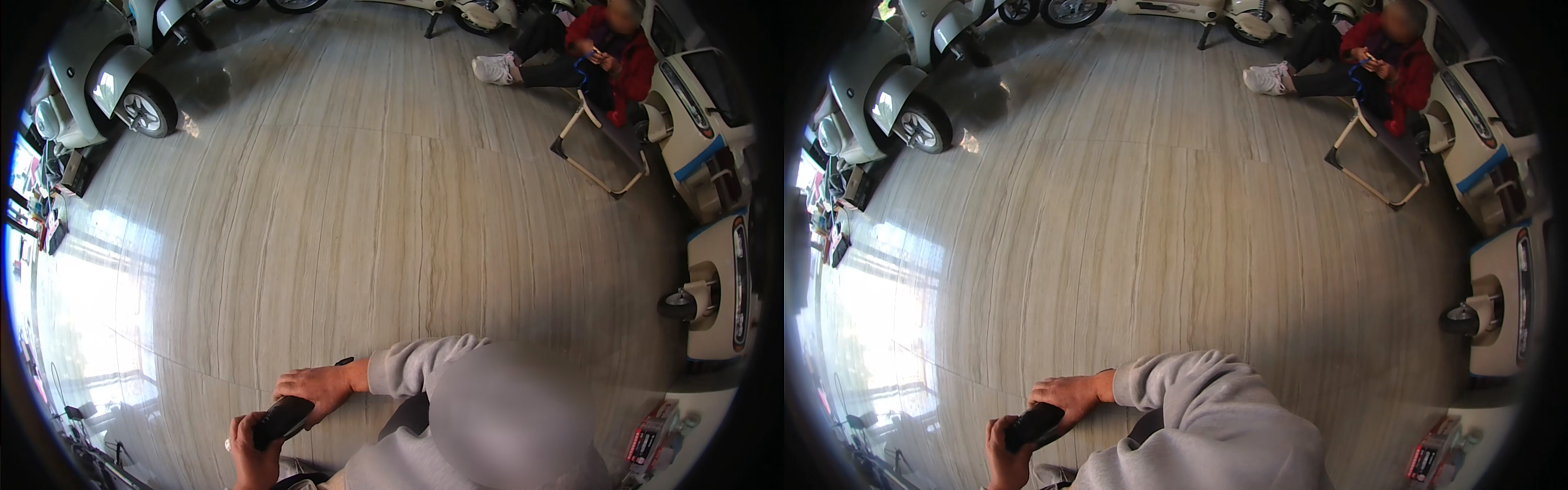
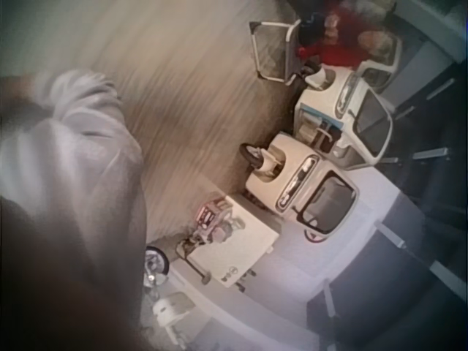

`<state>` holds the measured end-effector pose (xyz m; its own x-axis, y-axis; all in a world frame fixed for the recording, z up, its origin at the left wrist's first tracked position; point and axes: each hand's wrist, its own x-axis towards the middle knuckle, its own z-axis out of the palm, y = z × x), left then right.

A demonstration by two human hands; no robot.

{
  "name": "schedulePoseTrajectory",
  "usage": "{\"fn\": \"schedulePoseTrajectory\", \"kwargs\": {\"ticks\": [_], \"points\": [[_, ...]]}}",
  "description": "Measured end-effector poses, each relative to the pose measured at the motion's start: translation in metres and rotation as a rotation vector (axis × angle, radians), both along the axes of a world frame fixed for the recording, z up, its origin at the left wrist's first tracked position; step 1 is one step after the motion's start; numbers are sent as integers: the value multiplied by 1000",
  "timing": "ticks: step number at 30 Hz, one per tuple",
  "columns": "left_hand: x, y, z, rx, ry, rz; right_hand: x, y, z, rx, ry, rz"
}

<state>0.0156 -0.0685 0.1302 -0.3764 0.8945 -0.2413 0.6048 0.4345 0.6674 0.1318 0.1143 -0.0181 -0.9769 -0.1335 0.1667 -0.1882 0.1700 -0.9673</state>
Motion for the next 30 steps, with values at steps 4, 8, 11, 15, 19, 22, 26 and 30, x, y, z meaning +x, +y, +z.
{"fn": "schedulePoseTrajectory", "kwargs": {"ticks": [4,8,11,15,19,22,26,30], "points": [[0,3,2,-3,-5,15,-1,0,9,-21,164,-133],[0,2,1,-4,-20,22,-6,1,13,-57,171,-47],[-2,1,-1,3,-48,40,-7,0,13,-47,188,-32],[-2,-2,-4,26,-76,62,-7,-1,12,-59,205,-31],[-1,-3,-4,10,-104,88,-7,-1,13,-91,162,-24],[-1,-3,-4,25,-112,83,-6,-1,13,-91,131,-8],[-2,-6,-5,24,-147,100,-7,0,14,-75,127,10],[-4,-6,-5,-14,-138,83,-7,-1,19,-78,110,13]]}}
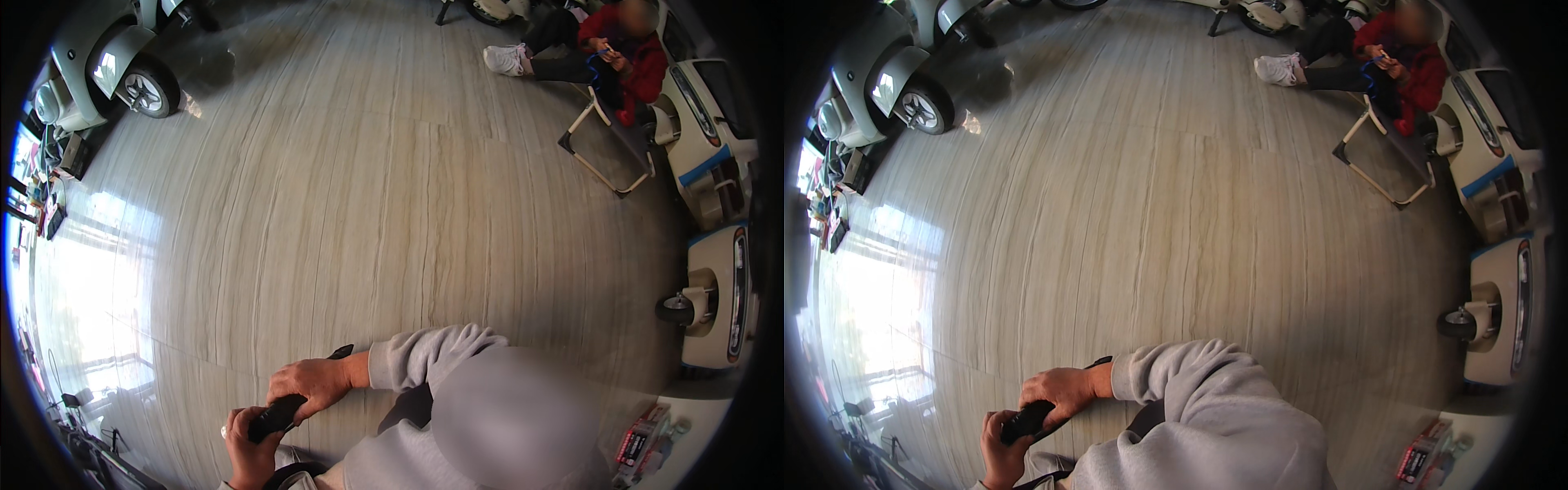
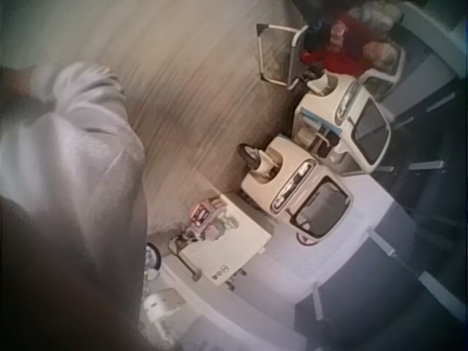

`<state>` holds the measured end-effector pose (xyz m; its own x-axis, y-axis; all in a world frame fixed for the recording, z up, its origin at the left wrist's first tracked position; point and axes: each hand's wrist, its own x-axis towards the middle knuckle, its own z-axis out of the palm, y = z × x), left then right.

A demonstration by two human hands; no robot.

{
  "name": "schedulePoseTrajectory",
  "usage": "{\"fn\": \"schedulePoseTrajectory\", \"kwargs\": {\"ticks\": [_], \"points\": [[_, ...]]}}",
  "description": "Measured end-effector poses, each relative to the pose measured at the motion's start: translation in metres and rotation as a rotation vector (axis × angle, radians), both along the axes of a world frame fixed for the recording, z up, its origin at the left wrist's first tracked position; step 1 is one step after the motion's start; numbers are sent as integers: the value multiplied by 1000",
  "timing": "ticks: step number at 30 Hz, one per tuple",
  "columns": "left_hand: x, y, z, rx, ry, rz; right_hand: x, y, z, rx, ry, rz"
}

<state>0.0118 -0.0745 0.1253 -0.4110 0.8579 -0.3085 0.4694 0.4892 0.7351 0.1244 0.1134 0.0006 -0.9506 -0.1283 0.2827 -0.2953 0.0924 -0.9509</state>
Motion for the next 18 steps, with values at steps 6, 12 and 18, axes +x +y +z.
{"fn": "schedulePoseTrajectory", "kwargs": {"ticks": [6,12,18], "points": [[-8,0,-11,-128,-63,131,-4,-1,-2,-64,13,30],[-22,3,-20,49,-87,84,0,13,0,-334,-345,-118],[-26,10,-18,8,-130,115,-8,19,8,-259,-290,-166]]}}
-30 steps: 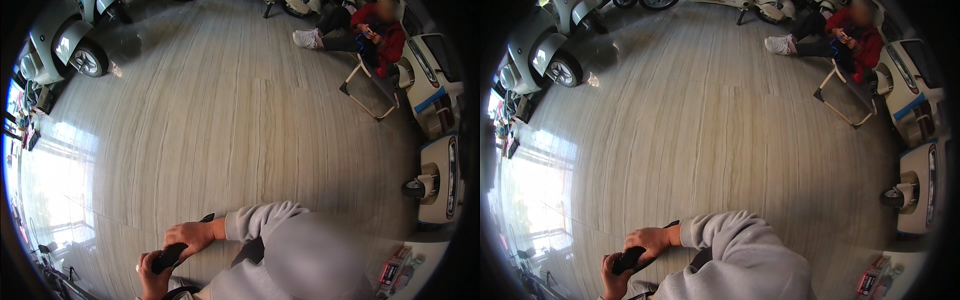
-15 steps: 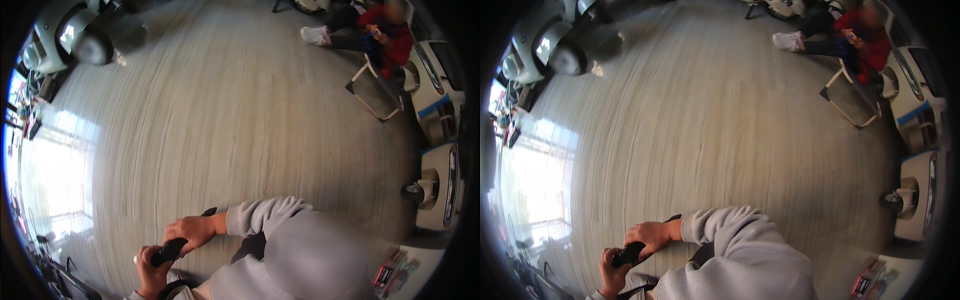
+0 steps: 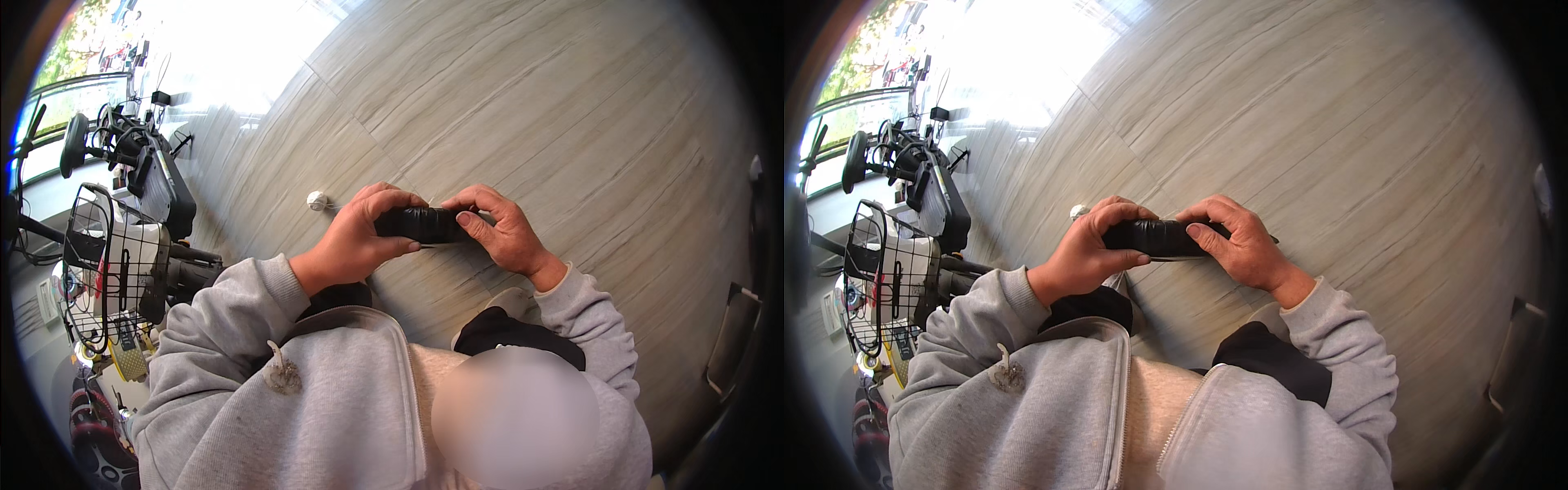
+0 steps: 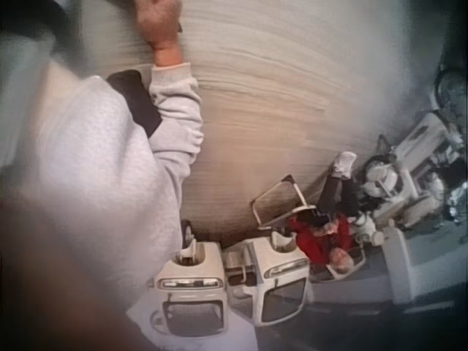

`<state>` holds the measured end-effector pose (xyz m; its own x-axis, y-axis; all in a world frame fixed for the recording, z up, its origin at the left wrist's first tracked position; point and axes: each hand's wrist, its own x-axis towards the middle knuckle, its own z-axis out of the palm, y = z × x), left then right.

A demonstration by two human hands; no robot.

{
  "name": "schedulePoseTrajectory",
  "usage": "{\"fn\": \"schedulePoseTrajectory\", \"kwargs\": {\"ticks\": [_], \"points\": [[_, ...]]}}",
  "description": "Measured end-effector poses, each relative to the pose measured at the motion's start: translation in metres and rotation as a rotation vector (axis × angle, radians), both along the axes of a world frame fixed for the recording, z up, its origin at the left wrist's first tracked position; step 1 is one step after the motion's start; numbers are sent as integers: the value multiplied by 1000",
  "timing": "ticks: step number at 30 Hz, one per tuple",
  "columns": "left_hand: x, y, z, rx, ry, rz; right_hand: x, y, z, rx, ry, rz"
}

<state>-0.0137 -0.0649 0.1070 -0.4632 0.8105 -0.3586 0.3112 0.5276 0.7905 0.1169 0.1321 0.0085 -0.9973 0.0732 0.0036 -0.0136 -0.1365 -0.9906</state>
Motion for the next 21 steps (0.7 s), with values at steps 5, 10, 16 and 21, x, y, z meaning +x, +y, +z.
{"fn": "schedulePoseTrajectory", "kwargs": {"ticks": [5,10,16,21], "points": [[-4,-7,-4,11,32,-44,-4,-5,-1,141,82,-54],[-3,-8,-4,38,31,-49,-6,-2,5,302,119,-59],[-2,-9,-3,34,19,-68,-8,0,11,338,123,-38],[0,-8,-3,46,10,-51,-8,0,13,458,225,-75]]}}
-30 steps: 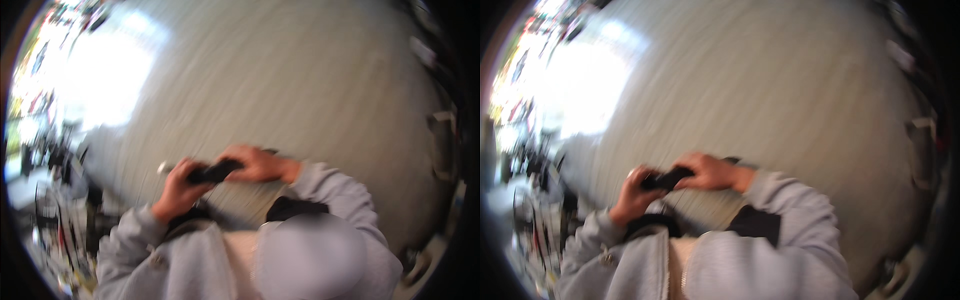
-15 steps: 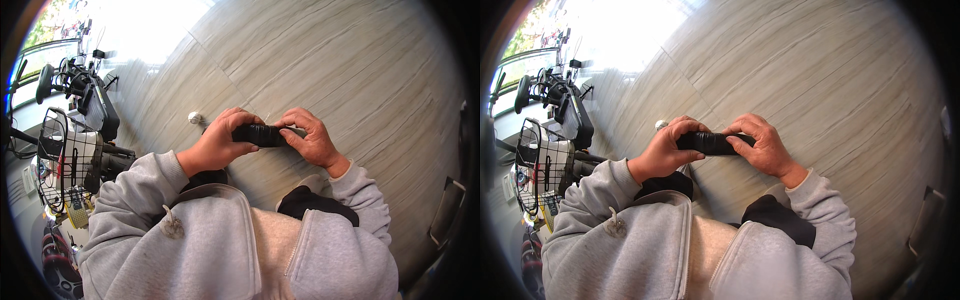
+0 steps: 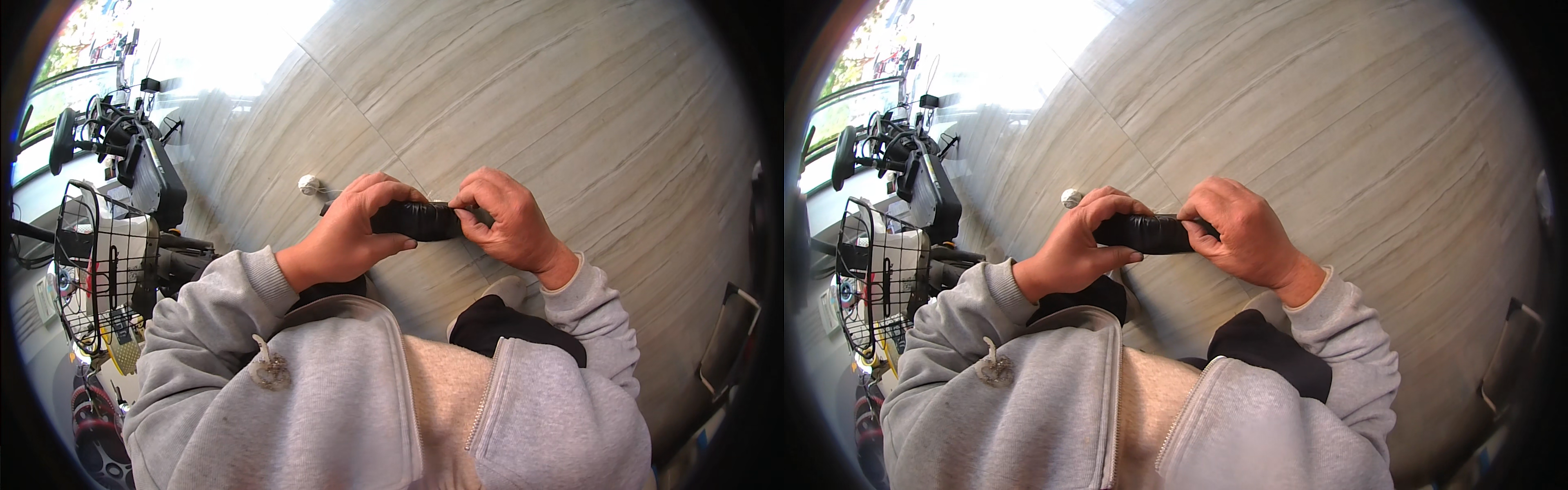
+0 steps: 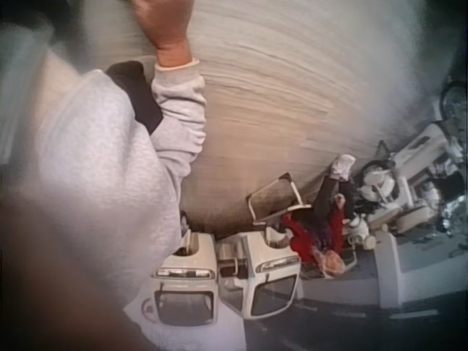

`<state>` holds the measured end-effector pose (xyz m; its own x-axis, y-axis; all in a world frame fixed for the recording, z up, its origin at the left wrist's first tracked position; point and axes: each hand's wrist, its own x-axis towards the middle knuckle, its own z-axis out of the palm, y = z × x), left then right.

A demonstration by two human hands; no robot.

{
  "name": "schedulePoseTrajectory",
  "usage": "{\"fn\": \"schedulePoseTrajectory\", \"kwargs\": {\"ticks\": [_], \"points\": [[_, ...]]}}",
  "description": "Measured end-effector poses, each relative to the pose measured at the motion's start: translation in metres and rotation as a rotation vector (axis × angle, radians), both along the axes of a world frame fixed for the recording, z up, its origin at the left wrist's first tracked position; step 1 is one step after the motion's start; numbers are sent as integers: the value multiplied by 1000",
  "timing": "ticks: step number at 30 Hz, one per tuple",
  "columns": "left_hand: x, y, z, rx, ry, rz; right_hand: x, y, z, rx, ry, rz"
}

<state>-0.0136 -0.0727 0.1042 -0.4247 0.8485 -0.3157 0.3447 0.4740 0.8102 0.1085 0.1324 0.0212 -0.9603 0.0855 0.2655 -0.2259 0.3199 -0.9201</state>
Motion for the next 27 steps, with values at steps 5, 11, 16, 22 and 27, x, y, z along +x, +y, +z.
{"fn": "schedulePoseTrajectory", "kwargs": {"ticks": [5,11,16,22,27], "points": [[3,2,1,-12,8,1,-2,-5,-2,145,124,-57],[4,1,1,-17,-2,6,-1,-5,-8,262,168,-28],[4,2,2,3,34,-15,-2,-1,-5,239,117,-1],[5,0,1,5,50,-39,4,1,12,-136,-110,19],[7,0,-1,22,37,-3,1,-1,16,-141,-91,63]]}}
